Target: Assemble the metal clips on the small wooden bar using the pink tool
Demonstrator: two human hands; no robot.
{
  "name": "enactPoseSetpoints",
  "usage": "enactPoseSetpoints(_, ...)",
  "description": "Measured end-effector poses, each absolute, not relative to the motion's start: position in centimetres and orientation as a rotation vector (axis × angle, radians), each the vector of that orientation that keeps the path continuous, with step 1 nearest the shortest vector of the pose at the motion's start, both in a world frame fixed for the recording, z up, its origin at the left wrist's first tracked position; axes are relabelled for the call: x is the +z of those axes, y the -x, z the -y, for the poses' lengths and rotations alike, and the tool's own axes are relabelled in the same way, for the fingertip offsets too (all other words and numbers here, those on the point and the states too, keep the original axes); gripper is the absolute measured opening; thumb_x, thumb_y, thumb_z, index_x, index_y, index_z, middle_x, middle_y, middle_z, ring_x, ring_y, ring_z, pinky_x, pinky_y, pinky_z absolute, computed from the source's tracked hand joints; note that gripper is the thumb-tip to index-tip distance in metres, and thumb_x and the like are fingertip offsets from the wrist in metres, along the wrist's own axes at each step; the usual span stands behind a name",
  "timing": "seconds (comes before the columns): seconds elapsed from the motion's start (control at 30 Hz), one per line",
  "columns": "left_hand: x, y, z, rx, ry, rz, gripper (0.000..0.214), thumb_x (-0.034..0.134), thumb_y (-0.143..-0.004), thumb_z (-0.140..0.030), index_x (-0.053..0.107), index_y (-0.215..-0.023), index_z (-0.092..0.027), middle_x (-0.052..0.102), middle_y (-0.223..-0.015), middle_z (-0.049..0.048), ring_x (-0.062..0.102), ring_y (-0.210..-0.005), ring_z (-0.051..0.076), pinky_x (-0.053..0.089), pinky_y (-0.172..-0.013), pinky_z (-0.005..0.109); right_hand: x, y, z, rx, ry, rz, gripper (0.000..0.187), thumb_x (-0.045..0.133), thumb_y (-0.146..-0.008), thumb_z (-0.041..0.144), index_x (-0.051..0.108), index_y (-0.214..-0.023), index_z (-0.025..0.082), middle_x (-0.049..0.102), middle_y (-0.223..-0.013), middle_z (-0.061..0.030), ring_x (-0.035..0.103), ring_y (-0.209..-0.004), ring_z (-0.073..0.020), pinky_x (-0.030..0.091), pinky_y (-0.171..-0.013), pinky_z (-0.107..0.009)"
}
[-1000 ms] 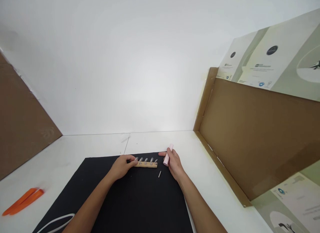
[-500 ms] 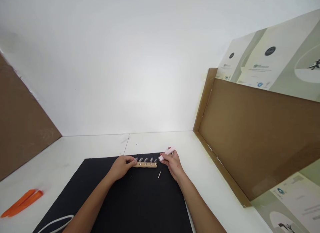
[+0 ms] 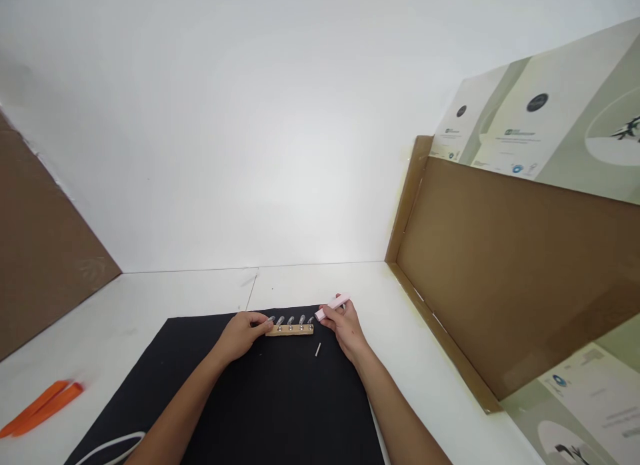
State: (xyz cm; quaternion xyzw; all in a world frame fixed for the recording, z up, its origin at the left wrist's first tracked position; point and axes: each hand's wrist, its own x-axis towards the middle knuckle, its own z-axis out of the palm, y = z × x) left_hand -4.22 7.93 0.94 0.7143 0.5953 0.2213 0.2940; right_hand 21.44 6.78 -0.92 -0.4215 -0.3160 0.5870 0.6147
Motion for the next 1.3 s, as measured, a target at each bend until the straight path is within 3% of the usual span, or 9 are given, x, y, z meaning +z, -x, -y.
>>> enactPoseSetpoints(0.23,0.7,4.2,-7.9,0.634,-1.89,-1.586,0.034,0.055,-0.077,-0.047,0.071,-0.064,-0.02,0.064,-0.062,-0.0002,0.056,-0.064,0.017,0.031,-0.058,0.025,-0.9,-21.5,-6.8,1.347,0.971,0.73,0.062,0.085,-0.065,0.028,0.044,-0.111,0.024,0.07,-0.084,-0.0007,0.071,-0.079,-0.0194,0.06,-0.064,-0.028)
enactPoseSetpoints(0.5,0.9,3.7,-7.8,0.856,-1.82,-1.6,0.038,0.048,-0.084,-0.05,0.069,-0.081,-0.018,0.064,-0.065,0.0007,0.057,-0.064,0.018,0.039,-0.061,0.026,-1.0,-21.8,-7.0,1.361,0.946,0.669,0.061,0.085,-0.061,0.025,0.045,-0.108,0.024,0.071,-0.083,-0.001,0.07,-0.081,-0.0203,0.06,-0.064,-0.029)
enactPoseSetpoints(0.63,1.3,3.2,-7.5,1.039,-1.778,-1.512,0.033,0.052,-0.083,-0.047,0.068,-0.086,-0.019,0.071,-0.08,0.0032,0.062,-0.075,0.019,0.045,-0.07,0.027,-1.0,-21.9,-7.0,1.342,0.919,0.615,0.064,0.084,-0.057,0.019,0.044,-0.106,0.025,0.072,-0.082,0.0009,0.07,-0.079,-0.019,0.059,-0.065,-0.029)
enactPoseSetpoints(0.73,1.3,2.9,-7.3,1.069,-1.817,-1.5,0.031,0.053,-0.084,-0.046,0.069,-0.086,-0.02,0.069,-0.076,0.002,0.061,-0.072,0.018,0.045,-0.069,0.027,-0.8,-21.8,-6.9,1.291,0.896,0.616,0.065,0.084,-0.058,0.019,0.043,-0.108,0.025,0.072,-0.083,0.0017,0.07,-0.078,-0.0187,0.06,-0.066,-0.03)
enactPoseSetpoints(0.83,1.2,2.6,-7.2,1.067,-1.875,-1.503,0.028,0.055,-0.084,-0.043,0.071,-0.087,-0.021,0.067,-0.072,0.001,0.058,-0.069,0.017,0.045,-0.068,0.027,-0.5,-21.7,-6.6,1.28,0.866,0.654,0.065,0.086,-0.058,0.02,0.045,-0.109,0.025,0.074,-0.086,0.0006,0.07,-0.078,-0.0182,0.059,-0.069,-0.031)
enactPoseSetpoints(1.03,1.6,2.2,-6.6,1.099,-2.023,-1.429,0.017,0.058,-0.082,-0.031,0.071,-0.087,-0.022,0.07,-0.086,0.0029,0.059,-0.078,0.018,0.046,-0.074,0.03,0.3,-21.0,-5.7,1.313,0.822,0.755,0.057,0.09,-0.055,0.025,0.052,-0.098,0.022,0.076,-0.09,-0.0034,0.071,-0.079,-0.0187,0.057,-0.073,-0.031)
enactPoseSetpoints(1.3,2.6,1.7,-5.6,1.148,-2.249,-1.22,0.012,0.058,-0.082,-0.019,0.069,-0.081,-0.023,0.071,-0.084,0.0025,0.06,-0.083,0.02,0.045,-0.08,0.034,1.2,-19.8,-4.2,1.241,0.803,0.946,0.047,0.089,-0.059,0.027,0.051,-0.086,0.023,0.076,-0.082,-0.0029,0.068,-0.065,-0.0171,0.054,-0.064,-0.028)
